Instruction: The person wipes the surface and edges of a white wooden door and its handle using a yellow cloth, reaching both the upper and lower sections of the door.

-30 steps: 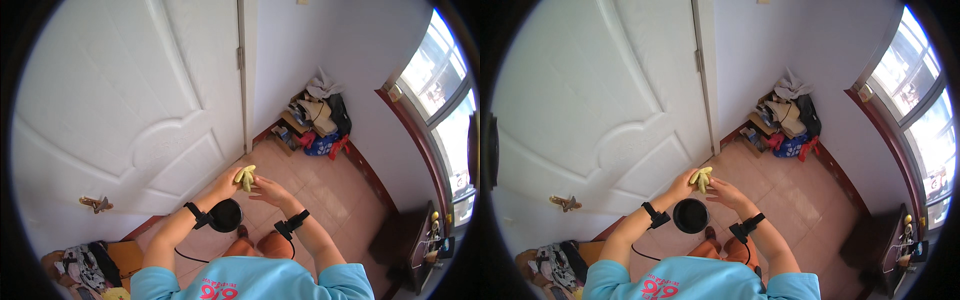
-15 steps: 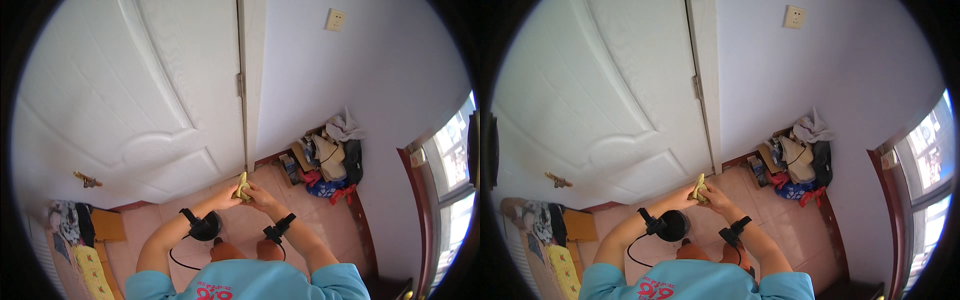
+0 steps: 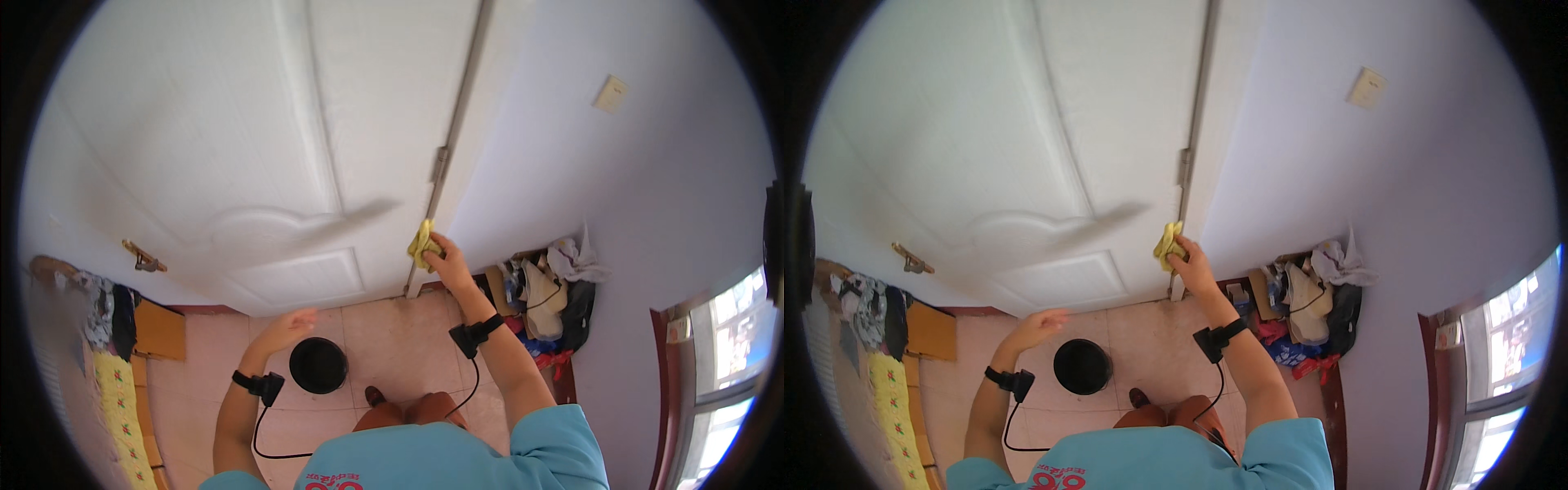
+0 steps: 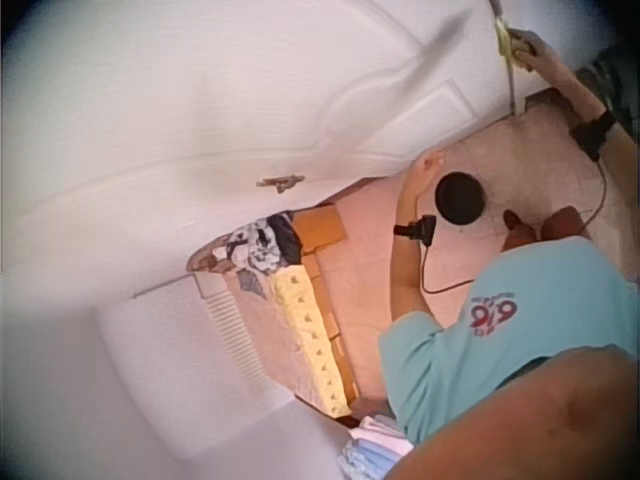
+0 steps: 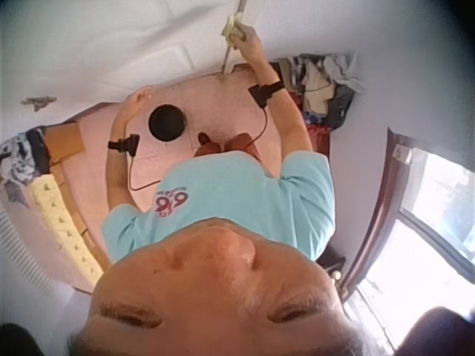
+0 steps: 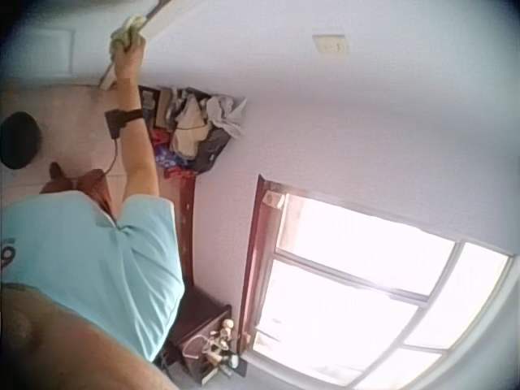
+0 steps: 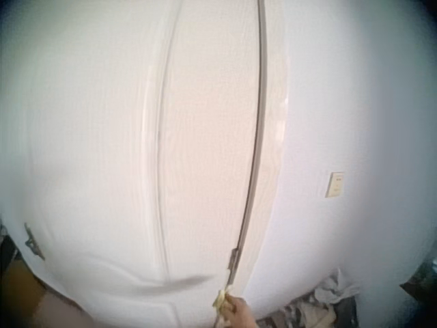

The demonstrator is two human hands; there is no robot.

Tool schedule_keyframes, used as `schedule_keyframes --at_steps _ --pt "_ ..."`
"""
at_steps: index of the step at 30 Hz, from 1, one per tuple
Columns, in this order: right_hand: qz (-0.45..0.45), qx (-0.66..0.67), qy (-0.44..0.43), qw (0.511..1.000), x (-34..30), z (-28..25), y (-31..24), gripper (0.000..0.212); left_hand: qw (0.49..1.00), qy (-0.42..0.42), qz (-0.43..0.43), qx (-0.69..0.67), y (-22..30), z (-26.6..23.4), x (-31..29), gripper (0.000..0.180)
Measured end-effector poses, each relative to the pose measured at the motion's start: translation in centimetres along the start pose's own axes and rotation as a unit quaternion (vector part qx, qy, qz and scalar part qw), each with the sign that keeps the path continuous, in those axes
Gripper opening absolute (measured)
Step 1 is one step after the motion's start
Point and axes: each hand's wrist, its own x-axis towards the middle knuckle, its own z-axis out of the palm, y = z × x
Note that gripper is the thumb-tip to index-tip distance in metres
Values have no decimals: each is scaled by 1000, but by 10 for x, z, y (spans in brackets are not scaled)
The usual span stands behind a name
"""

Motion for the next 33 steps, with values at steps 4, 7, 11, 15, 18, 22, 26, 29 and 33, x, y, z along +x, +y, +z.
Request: schedule_keyframes --at_steps 4,7,11,15,18,22,26,29,33 --pt "-266 -293 115 911 29 15 -54 47 987 116 -27 -103 -40 -29 -42 42" --pt "-408 -462 165 770 59 24 -72 43 965 208 -61 -148 -24 -39 -73 41" --pt "-461 -536 151 690 97 39 -61 35 921 330 -70 -193 -10 -30 -98 39" --pt "-515 -512 118 677 115 54 -43 33 890 371 -96 -247 -39 4 -98 39" --pt "-529 -516 69 670 110 66 -30 30 885 350 -112 -286 -73 32 -95 38" --pt "-538 -526 44 657 108 84 4 28 895 309 -114 -301 -82 57 -74 38" --pt "-527 -544 31 653 104 83 46 27 896 277 -97 -333 -99 73 -51 38" --pt "-529 -563 18 634 104 82 76 25 892 276 -83 -349 -134 84 -41 37" --pt "-513 -598 16 615 108 87 98 27 870 289 -77 -392 -174 96 -34 35"
